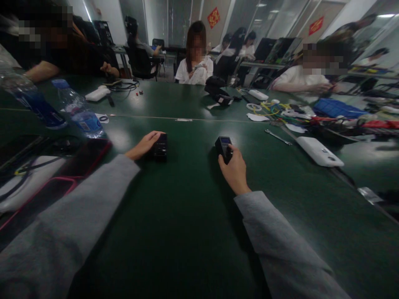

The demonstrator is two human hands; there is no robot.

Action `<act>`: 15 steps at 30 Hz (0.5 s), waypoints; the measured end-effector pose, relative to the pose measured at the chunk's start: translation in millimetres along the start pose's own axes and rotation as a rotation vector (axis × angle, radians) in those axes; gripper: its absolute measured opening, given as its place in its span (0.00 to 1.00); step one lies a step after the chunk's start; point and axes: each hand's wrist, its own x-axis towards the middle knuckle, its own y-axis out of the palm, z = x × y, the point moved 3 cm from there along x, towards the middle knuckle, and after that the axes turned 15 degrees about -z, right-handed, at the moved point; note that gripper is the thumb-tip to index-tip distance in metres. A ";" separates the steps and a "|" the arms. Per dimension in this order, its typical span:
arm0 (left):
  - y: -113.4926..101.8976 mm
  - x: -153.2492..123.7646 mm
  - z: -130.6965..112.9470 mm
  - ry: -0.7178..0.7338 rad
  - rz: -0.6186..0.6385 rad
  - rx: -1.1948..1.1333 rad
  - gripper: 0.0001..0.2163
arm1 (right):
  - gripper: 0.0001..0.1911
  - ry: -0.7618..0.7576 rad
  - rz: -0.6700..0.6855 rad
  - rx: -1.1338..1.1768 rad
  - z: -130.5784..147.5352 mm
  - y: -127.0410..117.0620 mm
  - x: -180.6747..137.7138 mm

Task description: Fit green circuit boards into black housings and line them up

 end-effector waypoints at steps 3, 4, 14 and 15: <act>0.5 0.8 1.1 0.013 -0.006 0.002 0.19 | 0.32 -0.020 -0.061 0.005 6.1 -3.9 1.6; 0.6 1.0 1.5 0.015 -0.003 0.001 0.19 | 0.32 -0.038 -0.105 0.006 10.9 -7.2 2.3; -0.3 -0.6 -1.6 0.004 -0.015 0.009 0.19 | 0.27 -0.366 -0.041 -0.098 67.8 2.3 -8.3; -0.2 -1.0 -2.5 0.007 -0.015 0.010 0.19 | 0.27 -0.368 -0.015 -0.116 68.0 6.3 -9.7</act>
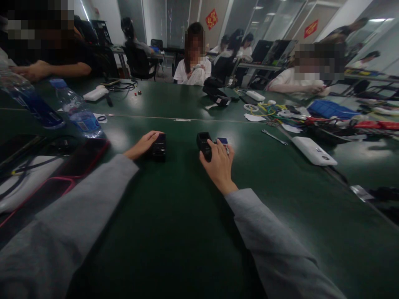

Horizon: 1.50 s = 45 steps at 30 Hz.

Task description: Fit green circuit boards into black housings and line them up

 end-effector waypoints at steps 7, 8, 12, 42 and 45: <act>-0.5 1.5 3.5 -0.012 0.027 -0.013 0.20 | 0.29 0.005 0.077 -0.087 -0.1 4.8 -1.9; -0.5 1.9 3.9 -0.011 0.026 -0.010 0.20 | 0.30 0.010 0.062 -0.092 2.6 2.0 -1.0; 0.8 1.8 2.7 0.007 0.013 -0.012 0.20 | 0.30 -0.009 0.035 0.055 34.5 -8.3 -1.0; -0.4 5.8 5.7 -0.008 -0.050 -0.153 0.29 | 0.33 0.156 -0.090 0.427 89.1 -0.9 22.3; 0.3 4.9 6.6 -0.003 -0.044 -0.138 0.25 | 0.33 0.188 0.019 0.408 72.5 11.0 9.5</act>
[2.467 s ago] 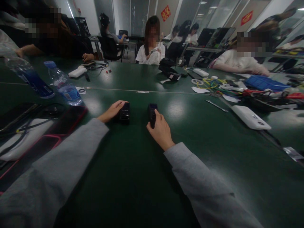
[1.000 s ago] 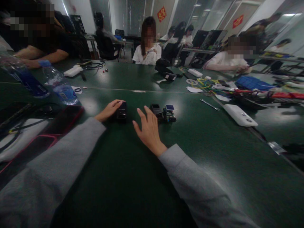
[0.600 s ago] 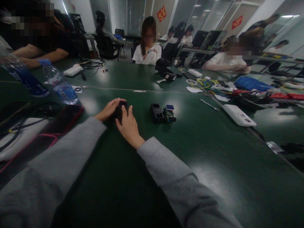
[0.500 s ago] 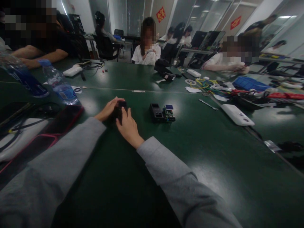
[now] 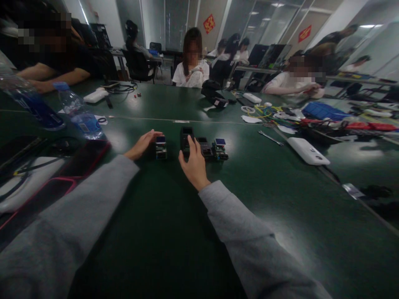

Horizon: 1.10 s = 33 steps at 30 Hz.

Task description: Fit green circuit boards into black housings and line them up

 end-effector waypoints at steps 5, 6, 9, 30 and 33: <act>1.2 -5.3 -8.7 0.036 0.016 0.095 0.18 | 0.34 -0.003 0.187 -0.066 -5.9 22.9 -10.4; 1.6 -6.4 -10.6 0.033 0.019 0.109 0.16 | 0.34 -0.008 0.217 -0.087 -6.1 27.0 -10.8; 2.3 -7.9 -13.1 0.034 0.027 0.119 0.15 | 0.35 -0.055 0.262 -0.137 -7.8 31.1 -9.9; 1.2 -5.1 -8.0 0.073 0.074 0.130 0.17 | 0.25 -0.357 0.254 -0.203 -7.1 2.8 -5.0; 0.9 -5.4 -7.9 0.057 0.078 0.134 0.16 | 0.27 -0.310 0.138 -0.246 -23.2 -13.8 1.7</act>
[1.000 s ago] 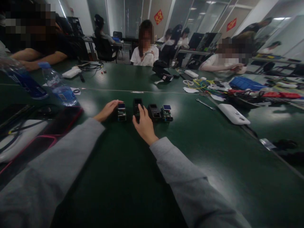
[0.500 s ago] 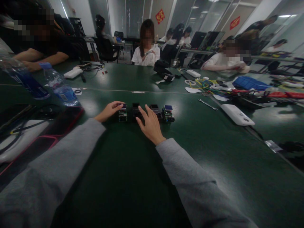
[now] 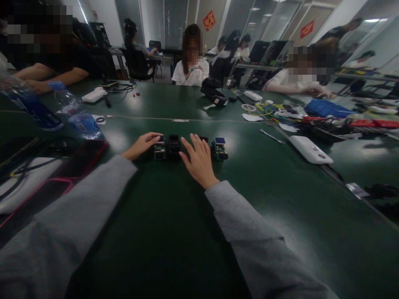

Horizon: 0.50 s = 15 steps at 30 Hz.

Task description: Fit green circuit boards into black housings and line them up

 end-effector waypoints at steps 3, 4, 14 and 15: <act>-0.5 0.6 3.2 -0.022 0.013 -0.008 0.17 | 0.30 0.074 -0.049 -0.053 -32.1 -8.0 -9.1; -0.6 1.0 4.3 -0.025 0.017 -0.016 0.17 | 0.31 0.083 -0.033 -0.061 -41.4 -8.3 -13.0; -1.9 2.1 7.6 -0.020 0.012 0.003 0.17 | 0.31 -0.039 0.092 -0.069 -35.6 4.1 -13.7; -1.9 2.3 8.1 -0.019 0.010 0.005 0.17 | 0.31 -0.037 0.083 -0.064 -33.6 3.2 -12.8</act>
